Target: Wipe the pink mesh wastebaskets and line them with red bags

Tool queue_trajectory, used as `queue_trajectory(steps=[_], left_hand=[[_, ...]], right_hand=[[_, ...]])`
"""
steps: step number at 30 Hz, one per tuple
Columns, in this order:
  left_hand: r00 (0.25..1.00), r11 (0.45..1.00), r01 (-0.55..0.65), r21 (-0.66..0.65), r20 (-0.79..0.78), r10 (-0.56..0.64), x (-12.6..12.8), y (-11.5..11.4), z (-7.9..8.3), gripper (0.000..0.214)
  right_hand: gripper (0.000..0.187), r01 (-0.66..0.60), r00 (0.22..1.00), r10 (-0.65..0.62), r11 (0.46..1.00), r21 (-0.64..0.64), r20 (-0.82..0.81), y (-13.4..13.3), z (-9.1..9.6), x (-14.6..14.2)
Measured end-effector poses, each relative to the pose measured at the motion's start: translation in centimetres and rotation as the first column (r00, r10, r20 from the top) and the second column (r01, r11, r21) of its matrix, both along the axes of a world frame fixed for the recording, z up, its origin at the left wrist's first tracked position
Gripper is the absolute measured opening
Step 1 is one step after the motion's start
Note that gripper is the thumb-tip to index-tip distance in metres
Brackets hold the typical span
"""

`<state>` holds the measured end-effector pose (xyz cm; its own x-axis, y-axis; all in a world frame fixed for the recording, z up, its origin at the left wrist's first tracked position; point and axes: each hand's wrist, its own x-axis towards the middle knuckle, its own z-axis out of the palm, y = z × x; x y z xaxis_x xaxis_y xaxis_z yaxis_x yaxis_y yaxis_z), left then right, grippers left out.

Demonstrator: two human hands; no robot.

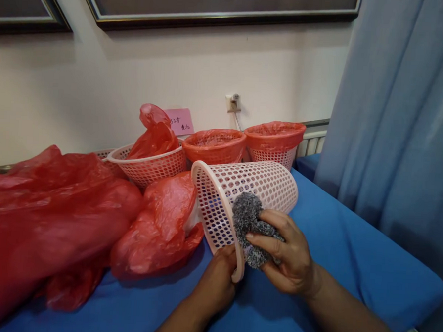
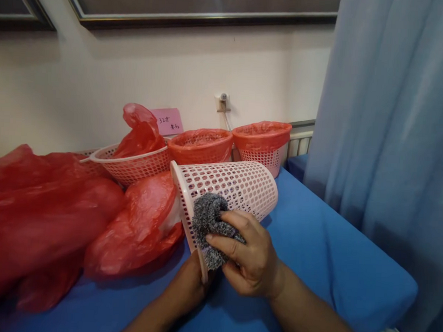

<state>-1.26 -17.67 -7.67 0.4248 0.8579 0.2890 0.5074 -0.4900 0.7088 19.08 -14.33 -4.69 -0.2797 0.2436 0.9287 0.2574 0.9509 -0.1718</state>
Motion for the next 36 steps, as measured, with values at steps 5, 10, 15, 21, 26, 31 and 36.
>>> queue_trajectory(steps=[5, 10, 15, 21, 26, 31, 36], left_hand=[[0.982, 0.995, -0.088, -0.042, 0.162, 0.094, -0.3, -0.5, -0.2, 0.046], [0.985, 0.992, -0.124, -0.022, 0.115, 0.125, -1.0, -0.4, -0.4, 0.033], [0.999, 1.0, -0.021, 0.004, -0.039, 0.022, -0.9, -0.3, -0.9, 0.03], [0.996, 1.0, 0.027, 0.013, -0.084, -0.026, -0.8, 0.1, -1.2, 0.046], [1.0, 1.0, 0.026, -0.017, 0.003, -0.026, -0.7, 0.0, 0.0, 0.044], [0.997, 0.997, -0.029, -0.075, 0.063, 0.034, -0.6, -0.2, 0.6, 0.043], [0.999, 0.998, 0.007, -0.06, -0.034, -0.009, -0.5, -0.5, -0.1, 0.045]], right_hand=[[0.052, -0.02, 1.0, 0.022, 0.993, -0.12, 0.012, 1.2, -0.6, -0.2], [0.042, 0.246, 0.902, -0.388, 0.82, -0.517, -0.187, 5.9, -2.7, 1.7], [0.043, 0.269, 0.79, -0.569, 0.656, -0.705, -0.227, 8.5, -3.5, 3.4], [0.055, 0.071, 0.991, -0.092, 0.978, -0.194, -0.099, 2.4, -1.3, 0.9], [0.052, -0.051, 0.999, 0.051, 0.995, -0.088, -0.004, 0.1, 0.1, 0.2], [0.047, 0.172, 0.983, -0.182, 0.965, -0.197, -0.032, 2.8, -1.3, 0.7], [0.043, 0.45, 0.755, -0.638, 0.673, -0.587, -0.152, 8.0, -3.3, 3.6]])
